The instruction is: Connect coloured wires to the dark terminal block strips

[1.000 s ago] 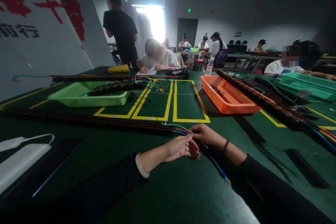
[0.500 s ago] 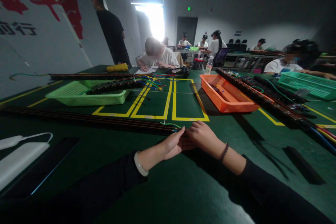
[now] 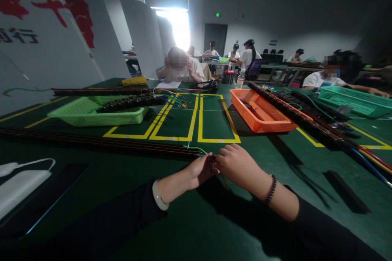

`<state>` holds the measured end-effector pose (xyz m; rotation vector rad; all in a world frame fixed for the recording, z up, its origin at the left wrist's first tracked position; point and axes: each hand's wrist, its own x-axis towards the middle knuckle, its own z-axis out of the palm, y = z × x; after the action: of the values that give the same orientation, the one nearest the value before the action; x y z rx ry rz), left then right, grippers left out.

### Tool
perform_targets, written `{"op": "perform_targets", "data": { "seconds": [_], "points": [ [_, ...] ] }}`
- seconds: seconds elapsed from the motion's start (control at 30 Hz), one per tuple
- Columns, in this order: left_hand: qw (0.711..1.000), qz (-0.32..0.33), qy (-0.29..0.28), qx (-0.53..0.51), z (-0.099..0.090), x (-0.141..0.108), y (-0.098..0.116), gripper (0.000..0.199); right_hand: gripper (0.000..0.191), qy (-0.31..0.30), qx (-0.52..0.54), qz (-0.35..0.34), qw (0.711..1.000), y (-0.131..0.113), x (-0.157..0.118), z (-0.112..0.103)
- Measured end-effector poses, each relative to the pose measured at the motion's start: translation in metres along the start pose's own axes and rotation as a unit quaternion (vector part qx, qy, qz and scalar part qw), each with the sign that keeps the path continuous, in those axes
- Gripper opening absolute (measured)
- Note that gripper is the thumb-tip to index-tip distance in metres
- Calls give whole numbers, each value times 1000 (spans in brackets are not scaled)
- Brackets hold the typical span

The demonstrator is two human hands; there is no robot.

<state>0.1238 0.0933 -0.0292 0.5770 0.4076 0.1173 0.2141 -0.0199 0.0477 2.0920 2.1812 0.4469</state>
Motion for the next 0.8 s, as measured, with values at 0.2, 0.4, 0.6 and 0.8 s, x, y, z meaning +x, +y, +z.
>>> {"op": "perform_targets", "data": {
  "seconds": [0.2, 0.4, 0.6, 0.8],
  "points": [
    [1000, -19, -5, 5, -4, 2, -1, 24, 22, -63, 29, 40, 997, -4, -1, 3],
    [999, -17, -31, -2, -4, 1, -1, 28, 13, -52, 73, 102, 991, 0, -2, 2],
    [999, 6, -46, 16, 6, -7, 3, 25, 17, -46, 139, 234, 961, 36, -2, 3],
    [998, 6, -37, 59, 5, -6, 1, 30, 18, 13, 157, 235, 959, 50, 6, 53]
  ]
}}
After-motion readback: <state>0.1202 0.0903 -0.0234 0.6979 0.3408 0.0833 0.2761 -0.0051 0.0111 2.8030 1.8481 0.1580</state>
